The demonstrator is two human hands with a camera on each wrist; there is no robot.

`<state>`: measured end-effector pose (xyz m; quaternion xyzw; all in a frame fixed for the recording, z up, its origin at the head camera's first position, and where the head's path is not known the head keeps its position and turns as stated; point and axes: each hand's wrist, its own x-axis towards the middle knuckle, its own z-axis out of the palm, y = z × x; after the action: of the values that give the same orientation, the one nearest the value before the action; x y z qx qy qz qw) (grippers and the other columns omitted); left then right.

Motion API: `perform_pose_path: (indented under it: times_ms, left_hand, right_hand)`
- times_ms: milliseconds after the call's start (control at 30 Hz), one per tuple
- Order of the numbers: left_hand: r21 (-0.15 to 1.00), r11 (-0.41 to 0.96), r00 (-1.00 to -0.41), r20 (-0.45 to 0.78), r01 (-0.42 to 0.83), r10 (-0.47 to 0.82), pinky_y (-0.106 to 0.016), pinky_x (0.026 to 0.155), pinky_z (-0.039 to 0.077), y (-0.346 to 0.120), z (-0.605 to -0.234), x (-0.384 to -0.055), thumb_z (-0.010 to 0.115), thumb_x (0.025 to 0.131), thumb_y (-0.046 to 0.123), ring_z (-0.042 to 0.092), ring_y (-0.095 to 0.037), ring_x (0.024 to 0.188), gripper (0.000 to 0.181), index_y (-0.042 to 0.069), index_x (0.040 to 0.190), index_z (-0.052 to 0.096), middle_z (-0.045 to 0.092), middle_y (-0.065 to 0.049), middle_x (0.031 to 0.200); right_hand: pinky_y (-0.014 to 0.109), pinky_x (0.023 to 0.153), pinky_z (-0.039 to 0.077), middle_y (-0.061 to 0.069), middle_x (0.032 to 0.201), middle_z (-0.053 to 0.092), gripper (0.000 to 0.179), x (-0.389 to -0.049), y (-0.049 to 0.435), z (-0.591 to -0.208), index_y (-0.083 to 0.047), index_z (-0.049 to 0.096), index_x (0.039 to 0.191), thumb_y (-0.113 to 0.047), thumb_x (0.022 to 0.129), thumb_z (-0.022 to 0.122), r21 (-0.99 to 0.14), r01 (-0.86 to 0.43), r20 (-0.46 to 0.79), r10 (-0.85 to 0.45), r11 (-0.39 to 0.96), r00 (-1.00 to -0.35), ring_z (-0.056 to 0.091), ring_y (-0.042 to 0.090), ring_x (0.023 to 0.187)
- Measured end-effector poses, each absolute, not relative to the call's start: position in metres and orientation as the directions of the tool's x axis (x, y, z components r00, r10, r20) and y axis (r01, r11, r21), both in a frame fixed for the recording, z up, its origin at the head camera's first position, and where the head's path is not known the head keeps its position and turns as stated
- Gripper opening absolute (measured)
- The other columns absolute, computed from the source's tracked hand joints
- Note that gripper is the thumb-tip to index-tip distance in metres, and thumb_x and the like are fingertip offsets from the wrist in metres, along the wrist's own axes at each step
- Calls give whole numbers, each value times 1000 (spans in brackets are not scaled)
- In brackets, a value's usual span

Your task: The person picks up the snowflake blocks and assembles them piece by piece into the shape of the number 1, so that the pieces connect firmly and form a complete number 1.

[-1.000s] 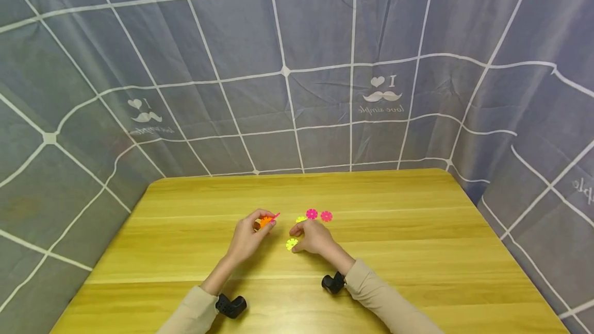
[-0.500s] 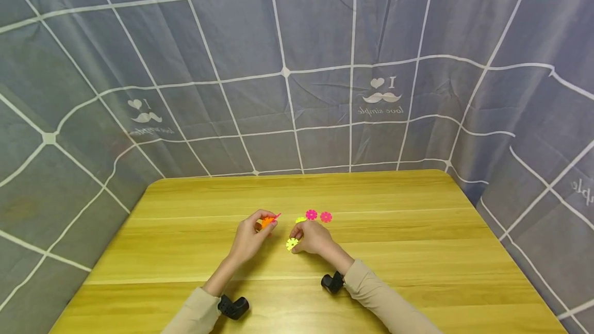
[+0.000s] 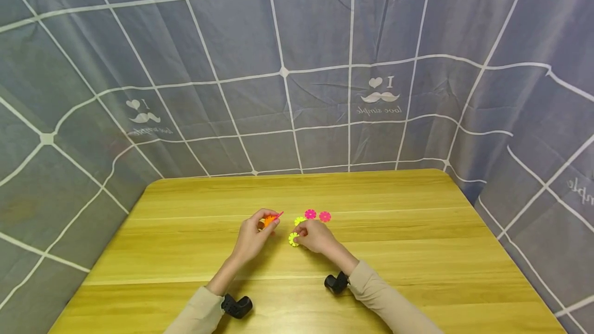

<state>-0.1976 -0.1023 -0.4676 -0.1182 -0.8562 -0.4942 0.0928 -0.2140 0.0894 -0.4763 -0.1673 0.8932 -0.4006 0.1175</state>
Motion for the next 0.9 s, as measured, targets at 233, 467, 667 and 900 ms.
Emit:
perform_pose_path:
  times_ms: [233,467,667,900]
  left_hand:
    - [828,475,-954,277,298,115,-16,44,34,-99,-467,-197,65,92,26,56,-8,58,14,16,103,67,72,-12,80]
    - [839,462,-957,267,288,111,-16,45,35,-98,-468,-196,64,93,26,61,-16,61,14,15,102,66,72,-13,80]
    - [870,409,-961,249,275,118,-16,45,34,-95,-467,-195,62,94,30,68,-31,69,18,14,103,66,71,-16,88]
    - [889,372,-963,235,267,129,-19,50,43,-93,-466,-194,60,95,30,70,-30,72,21,12,104,64,73,-11,96]
  right_hand:
    - [22,45,42,0,65,58,19,-216,97,-470,0,67,100,-11,85,70,-769,-236,5,-363,594,-932,48,8,46]
    - [19,47,37,-2,65,59,21,-220,102,-461,-3,68,104,-10,84,70,-779,-262,89,-312,570,-946,46,6,51]
    - [19,46,36,10,68,65,21,-221,106,-451,-2,68,106,-8,86,69,-810,-271,147,-268,520,-952,53,11,54]
    - [19,48,36,14,75,66,20,-221,108,-439,-4,68,106,-9,87,69,-826,-254,167,-211,503,-963,49,10,54]
